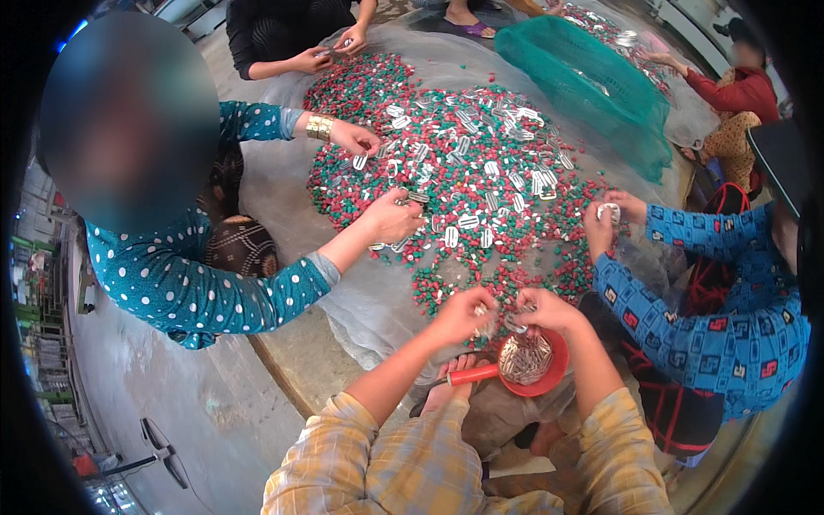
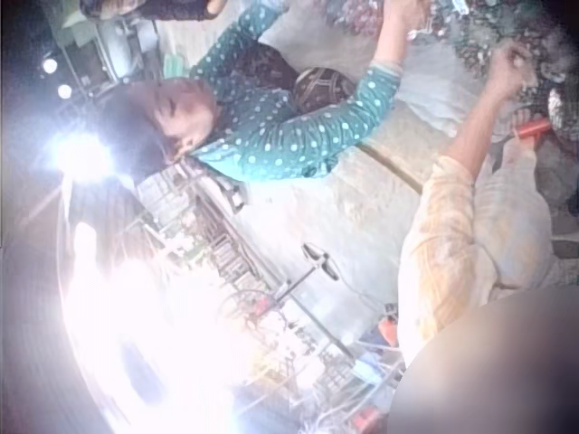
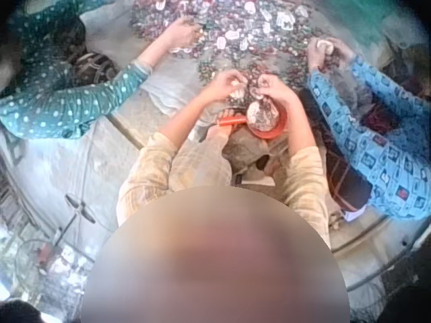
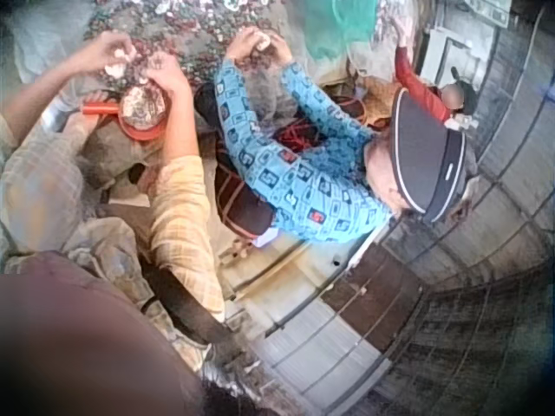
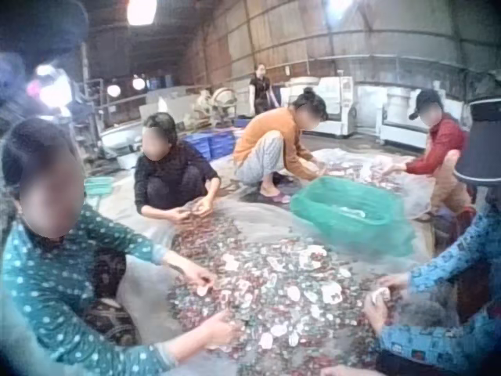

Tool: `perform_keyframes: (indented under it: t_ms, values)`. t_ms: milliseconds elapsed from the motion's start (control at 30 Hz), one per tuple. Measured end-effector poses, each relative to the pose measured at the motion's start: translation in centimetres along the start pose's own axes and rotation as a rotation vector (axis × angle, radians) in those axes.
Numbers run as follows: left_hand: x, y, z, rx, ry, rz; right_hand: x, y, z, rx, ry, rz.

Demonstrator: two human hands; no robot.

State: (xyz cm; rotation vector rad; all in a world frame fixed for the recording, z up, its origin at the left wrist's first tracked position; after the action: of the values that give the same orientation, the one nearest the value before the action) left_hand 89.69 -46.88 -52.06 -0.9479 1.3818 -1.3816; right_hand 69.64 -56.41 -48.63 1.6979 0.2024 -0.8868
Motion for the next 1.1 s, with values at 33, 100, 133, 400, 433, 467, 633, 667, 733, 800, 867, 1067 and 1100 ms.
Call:
perform_keyframes:
  t_ms: [33, 100, 133, 400, 433, 467, 633, 667, 733, 800, 867, 1067, 1100]
  values:
    - [0.1, -1.5, -1.9, 0.082, 0.106, -0.039, -1.0, -0.4, 0.5, -0.101, 0.053, -0.032]
    - [0.1, -6.5, -3.9, 0.186, 0.361, -0.004, -2.4, -1.4, 1.3, -0.343, 0.160, -0.104]
    - [0.9, -5.9, -4.2, 0.245, 0.290, -0.061, -3.0, -2.3, 1.4, -0.542, 0.179, -0.161]
    - [1.7, 3.2, 0.6, 1.156, 0.317, -0.161, -4.6, -4.3, -0.6, -0.702, 0.114, -0.184]
    - [1.4, 3.6, 1.4, 1.181, 0.367, -0.098, -5.1, -3.9, -0.5, -0.658, 0.083, -0.154]
    - [1.6, 3.8, 2.5, 1.221, 0.377, 0.021, -5.7, -3.4, -0.3, -0.672, 0.054, -0.126]
    - [7.3, 0.9, 6.7, 1.207, 0.165, 0.213, -6.6, -1.7, 1.9, -0.584, -0.190, -0.013]
    - [8.6, 2.5, 8.0, 1.079, -0.051, 0.125, -6.6, -1.0, 1.8, -0.544, -0.304, 0.064]
    - [10.6, 2.4, 8.7, 1.081, -0.230, 0.130, -5.9, -0.4, 1.9, -0.497, -0.352, 0.039]
    - [11.4, 2.3, 7.6, 1.130, -0.262, 0.148, -5.2, -0.3, 2.1, -0.508, -0.389, 0.027]
    - [11.5, 2.5, 5.1, 1.228, -0.128, 0.177, -4.5, -0.9, 2.2, -0.466, -0.400, 0.023]
    - [5.8, 3.6, 1.7, 0.804, 0.127, 0.135, -3.2, 1.3, 1.1, -0.713, -0.554, -0.136]
    - [4.6, 2.8, 2.3, 0.720, 0.102, 0.183, -2.6, 2.1, 0.3, -0.759, -0.574, -0.158]
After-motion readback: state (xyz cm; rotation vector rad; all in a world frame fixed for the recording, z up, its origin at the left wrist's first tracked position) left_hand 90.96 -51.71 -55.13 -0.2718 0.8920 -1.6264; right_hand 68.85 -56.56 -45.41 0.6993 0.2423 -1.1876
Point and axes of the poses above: each hand's wrist, its own x-axis towards the middle knuckle, its own z-axis out of the back of the hand, y = z × x, the point moved 1 cm from there along x, towards the middle knuckle, and after that the axes turned 8 degrees about y, right-handed, at the moved point
